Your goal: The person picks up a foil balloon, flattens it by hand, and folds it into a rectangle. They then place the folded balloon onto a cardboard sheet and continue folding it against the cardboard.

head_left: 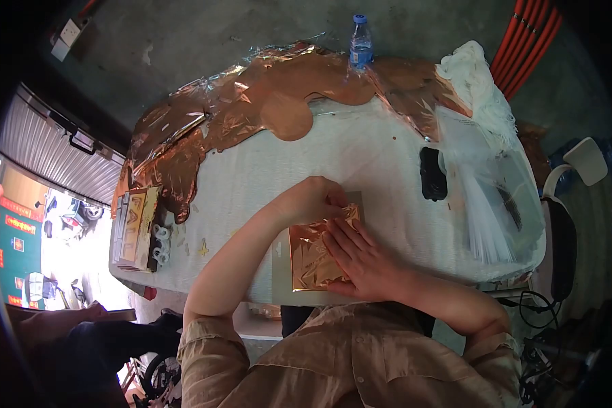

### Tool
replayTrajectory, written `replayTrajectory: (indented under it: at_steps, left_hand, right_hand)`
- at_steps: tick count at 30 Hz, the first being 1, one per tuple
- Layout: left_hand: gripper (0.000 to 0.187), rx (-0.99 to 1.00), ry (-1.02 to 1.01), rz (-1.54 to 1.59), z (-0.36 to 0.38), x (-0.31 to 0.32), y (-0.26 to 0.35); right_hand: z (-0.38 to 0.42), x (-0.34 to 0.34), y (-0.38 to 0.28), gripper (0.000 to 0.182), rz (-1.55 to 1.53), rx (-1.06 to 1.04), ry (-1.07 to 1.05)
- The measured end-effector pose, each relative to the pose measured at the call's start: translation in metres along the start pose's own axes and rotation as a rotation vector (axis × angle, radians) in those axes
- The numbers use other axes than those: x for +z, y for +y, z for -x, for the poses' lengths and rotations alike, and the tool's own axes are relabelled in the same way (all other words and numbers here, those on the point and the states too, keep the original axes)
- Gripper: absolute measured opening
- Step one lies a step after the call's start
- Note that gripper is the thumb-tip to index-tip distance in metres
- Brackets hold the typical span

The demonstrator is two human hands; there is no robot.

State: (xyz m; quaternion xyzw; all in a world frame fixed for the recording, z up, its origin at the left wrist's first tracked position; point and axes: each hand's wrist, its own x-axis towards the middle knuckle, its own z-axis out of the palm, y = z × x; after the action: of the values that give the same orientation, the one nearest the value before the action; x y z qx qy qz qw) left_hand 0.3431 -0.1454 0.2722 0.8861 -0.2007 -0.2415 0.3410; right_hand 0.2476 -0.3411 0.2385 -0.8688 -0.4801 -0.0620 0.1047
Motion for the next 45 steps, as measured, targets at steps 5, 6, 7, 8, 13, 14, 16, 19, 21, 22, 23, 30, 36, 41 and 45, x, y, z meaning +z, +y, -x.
replayTrajectory:
  at_steps: [5,6,7,8,13,14,16,19,21,22,23,30,36,41,45]
  left_hand:
    - [0.021,-0.033,-0.055,-0.010,-0.001,-0.003,0.008]
    - [0.021,-0.040,-0.063,-0.023,-0.001,-0.002,0.008]
    - [0.020,-0.046,-0.071,-0.037,-0.002,-0.002,0.009]
    - [0.020,-0.046,-0.073,-0.037,-0.003,-0.001,0.008]
    - [0.022,-0.008,-0.040,-0.173,-0.001,0.003,0.012]
    - [0.022,-0.008,-0.041,-0.173,-0.002,0.006,0.007]
    - [0.022,0.122,0.022,-0.228,-0.003,0.009,-0.001]
    - [0.020,0.065,-0.004,-0.200,-0.001,0.008,0.004]
    - [0.019,0.008,-0.004,-0.138,0.001,0.006,0.014]
    - [0.018,-0.048,-0.004,-0.077,0.002,0.005,0.016]
    - [0.018,-0.047,-0.004,-0.077,0.001,0.006,0.015]
    - [0.020,-0.017,-0.018,-0.017,0.001,0.002,0.017]
    - [0.019,0.012,-0.009,-0.030,-0.004,0.006,0.006]
    - [0.018,0.129,0.059,-0.053,-0.010,0.013,-0.010]
    - [0.017,0.098,0.017,-0.068,-0.006,0.007,0.003]
  right_hand:
    - [0.000,0.000,0.001,0.083,-0.001,-0.001,-0.010]
    - [0.000,0.001,0.001,0.083,-0.009,-0.001,-0.004]
    - [0.000,0.002,0.001,0.083,-0.017,-0.001,0.003]
    - [0.000,0.004,0.001,0.083,-0.017,0.001,0.002]
    - [0.000,0.006,0.002,0.083,-0.046,0.000,0.011]
    - [0.000,0.005,0.002,0.083,-0.047,0.000,0.011]
    - [0.000,0.004,0.002,0.082,-0.046,-0.002,0.042]
    - [0.001,0.004,0.002,0.082,-0.049,0.002,0.015]
    - [0.000,0.005,0.001,0.082,-0.060,0.005,0.015]
    - [0.000,0.006,0.001,0.083,-0.070,0.010,0.015]
    - [0.000,0.005,0.001,0.083,-0.069,0.010,0.015]
    - [0.001,0.005,0.002,0.083,-0.089,0.008,0.007]
    - [0.001,0.005,0.002,0.084,-0.104,0.013,-0.017]
    - [0.002,0.005,0.001,0.085,-0.118,0.019,-0.025]
    - [0.002,0.007,0.002,0.083,-0.115,0.018,-0.005]
